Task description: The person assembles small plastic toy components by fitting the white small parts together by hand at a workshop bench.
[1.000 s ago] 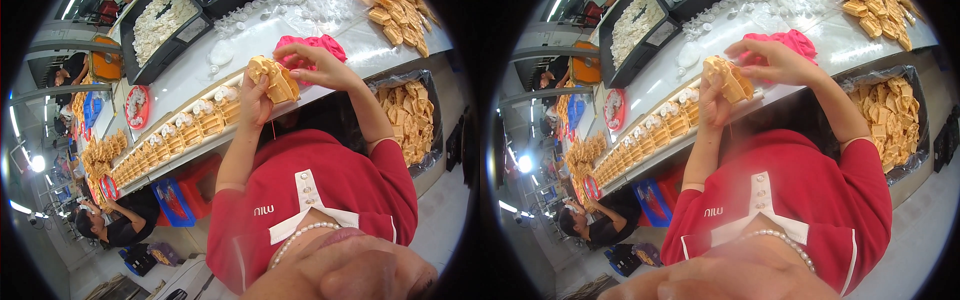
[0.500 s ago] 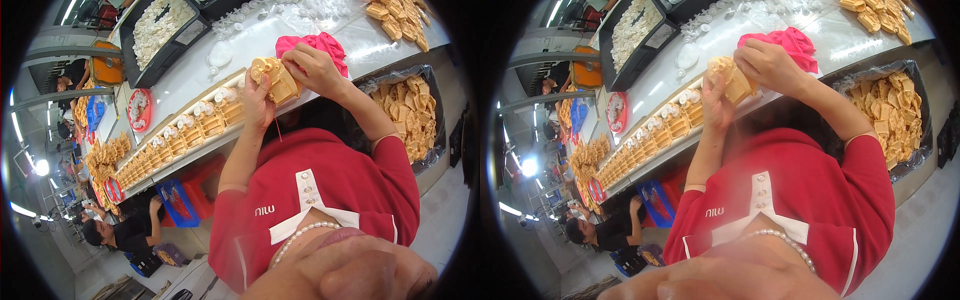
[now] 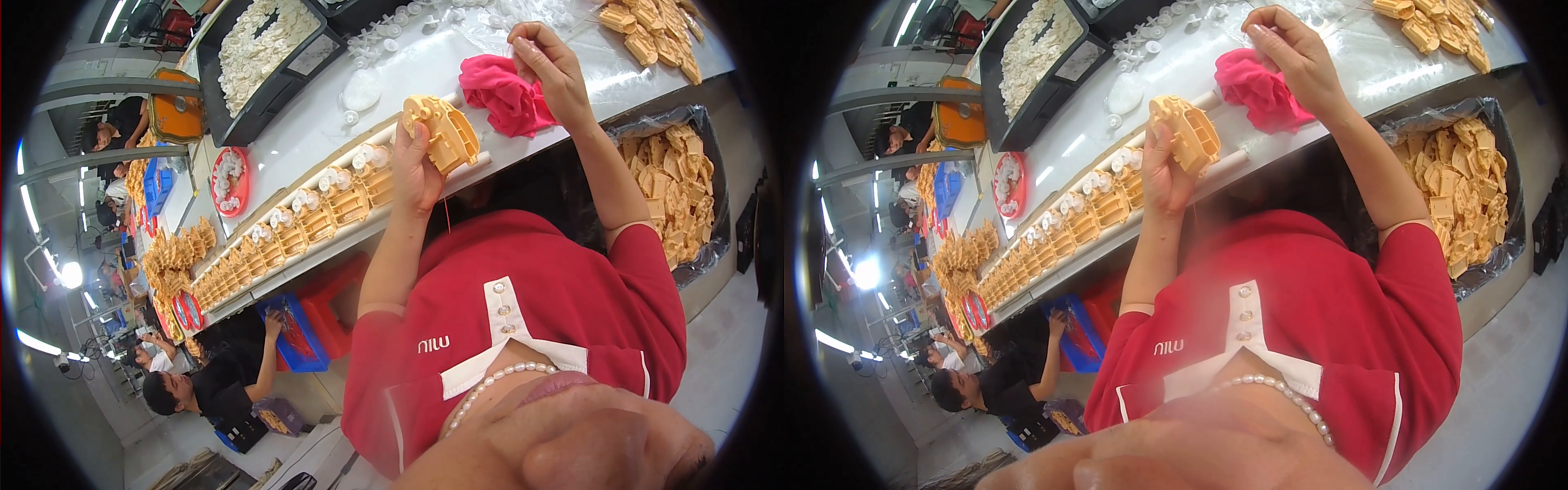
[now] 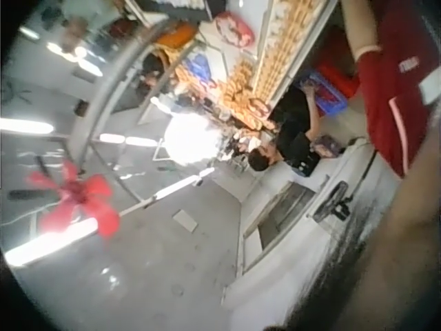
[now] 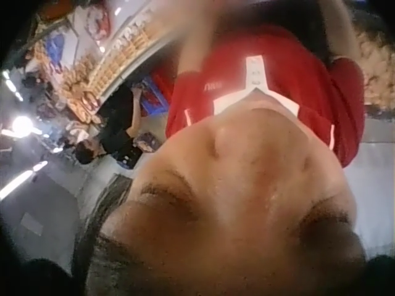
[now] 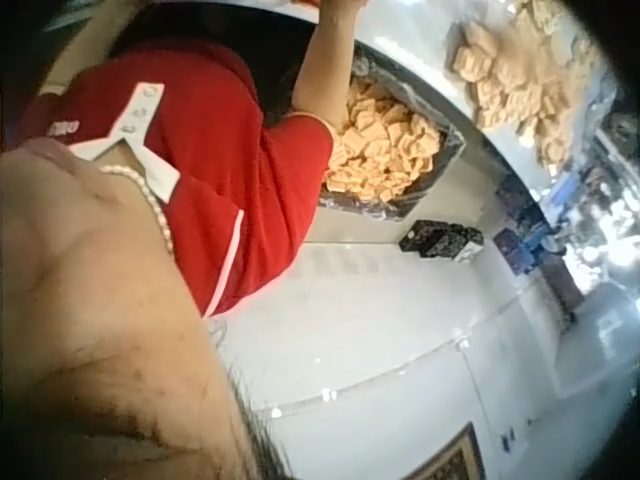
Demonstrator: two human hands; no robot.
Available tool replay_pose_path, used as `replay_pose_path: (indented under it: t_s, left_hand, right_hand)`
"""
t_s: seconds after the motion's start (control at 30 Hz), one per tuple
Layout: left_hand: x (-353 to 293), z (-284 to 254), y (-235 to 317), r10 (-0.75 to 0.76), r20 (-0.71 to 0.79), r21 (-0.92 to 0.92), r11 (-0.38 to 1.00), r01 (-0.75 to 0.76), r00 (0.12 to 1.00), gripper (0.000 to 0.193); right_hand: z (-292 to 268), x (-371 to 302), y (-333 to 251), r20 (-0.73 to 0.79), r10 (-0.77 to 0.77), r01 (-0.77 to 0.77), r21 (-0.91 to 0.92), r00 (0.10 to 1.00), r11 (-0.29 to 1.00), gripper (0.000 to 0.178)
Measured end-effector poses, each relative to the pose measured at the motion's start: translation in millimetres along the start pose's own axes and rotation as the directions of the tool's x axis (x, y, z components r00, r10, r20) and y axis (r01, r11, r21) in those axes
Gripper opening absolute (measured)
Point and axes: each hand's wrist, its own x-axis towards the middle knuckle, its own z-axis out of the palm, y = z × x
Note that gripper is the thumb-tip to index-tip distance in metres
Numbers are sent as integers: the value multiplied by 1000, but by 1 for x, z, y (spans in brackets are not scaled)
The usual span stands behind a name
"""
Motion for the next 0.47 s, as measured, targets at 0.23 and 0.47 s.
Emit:
replay_pose_path:
  t_s: [0.23,0.47]
  left_hand:
    - [4,-8,-7,-79,54,-209,974,89,995,38]
    - [5,6,-11,75,28,77,994,-77,997,44]
  right_hand:
    - [-11,6,18,224,156,-159,-1,962,987,21]
    - [4,-14,-13,259,224,-134,-323,940,937,38]
